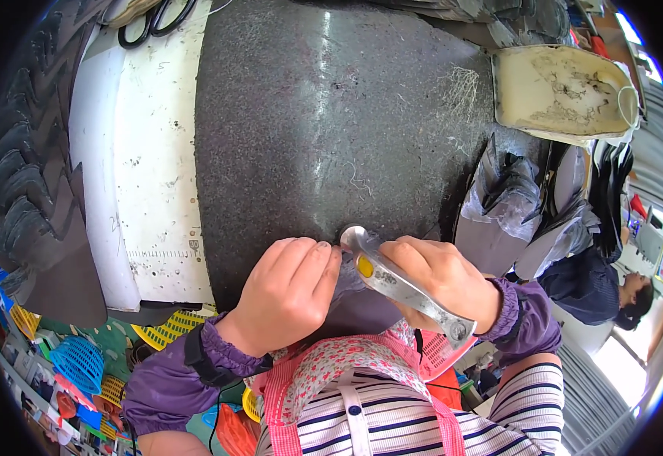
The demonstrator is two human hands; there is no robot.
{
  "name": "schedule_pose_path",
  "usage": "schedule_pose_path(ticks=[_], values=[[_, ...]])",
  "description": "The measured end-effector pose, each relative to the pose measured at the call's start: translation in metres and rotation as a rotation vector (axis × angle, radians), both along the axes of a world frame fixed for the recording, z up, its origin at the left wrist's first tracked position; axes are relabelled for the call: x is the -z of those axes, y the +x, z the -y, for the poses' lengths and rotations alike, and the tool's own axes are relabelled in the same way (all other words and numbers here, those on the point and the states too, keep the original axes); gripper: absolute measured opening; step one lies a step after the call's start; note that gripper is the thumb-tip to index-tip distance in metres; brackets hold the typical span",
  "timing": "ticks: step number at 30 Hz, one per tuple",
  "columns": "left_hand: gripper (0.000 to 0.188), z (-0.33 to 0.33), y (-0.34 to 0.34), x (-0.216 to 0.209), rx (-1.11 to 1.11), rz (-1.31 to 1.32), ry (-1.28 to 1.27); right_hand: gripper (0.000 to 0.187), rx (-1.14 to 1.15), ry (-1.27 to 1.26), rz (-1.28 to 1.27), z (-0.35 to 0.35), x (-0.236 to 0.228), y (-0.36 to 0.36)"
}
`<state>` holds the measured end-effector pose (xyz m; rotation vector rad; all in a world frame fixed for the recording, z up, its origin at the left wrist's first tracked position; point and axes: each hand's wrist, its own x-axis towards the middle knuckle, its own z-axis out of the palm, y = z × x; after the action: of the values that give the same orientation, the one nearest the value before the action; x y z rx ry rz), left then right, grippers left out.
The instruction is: The person hammers the edges of shoe components on a stone block, occasionally applying adhesive to the pieces before stacking them aside and picking up new ones.
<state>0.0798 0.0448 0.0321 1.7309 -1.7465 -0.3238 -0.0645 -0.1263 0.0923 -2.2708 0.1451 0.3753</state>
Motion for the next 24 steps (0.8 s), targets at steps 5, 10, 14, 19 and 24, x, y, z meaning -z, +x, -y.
schedule_pose_path(ticks=[5, 10, 14, 19, 24], values=[[0.025, -0.010, 0.002, -0.001, -0.185, -0.300, 0.163, 0.047, -0.043, 0.025, -0.028, 0.000, -0.001, 0.002], [0.024, -0.021, 0.002, 0.003, -0.107, -0.188, 0.082, 0.044, -0.039, -0.004, -0.041, -0.002, -0.004, 0.005], [0.023, -0.019, -0.005, 0.001, -0.108, 0.040, -0.003, 0.042, -0.056, -0.016, -0.008, -0.004, -0.003, 0.009], [0.024, -0.023, -0.006, 0.000, -0.131, -0.040, 0.052, 0.039, -0.140, -0.004, -0.010, -0.006, -0.002, 0.014], [0.024, -0.033, -0.012, 0.006, -0.230, -0.145, 0.059, 0.032, -0.142, -0.014, -0.030, -0.008, -0.006, 0.017]])
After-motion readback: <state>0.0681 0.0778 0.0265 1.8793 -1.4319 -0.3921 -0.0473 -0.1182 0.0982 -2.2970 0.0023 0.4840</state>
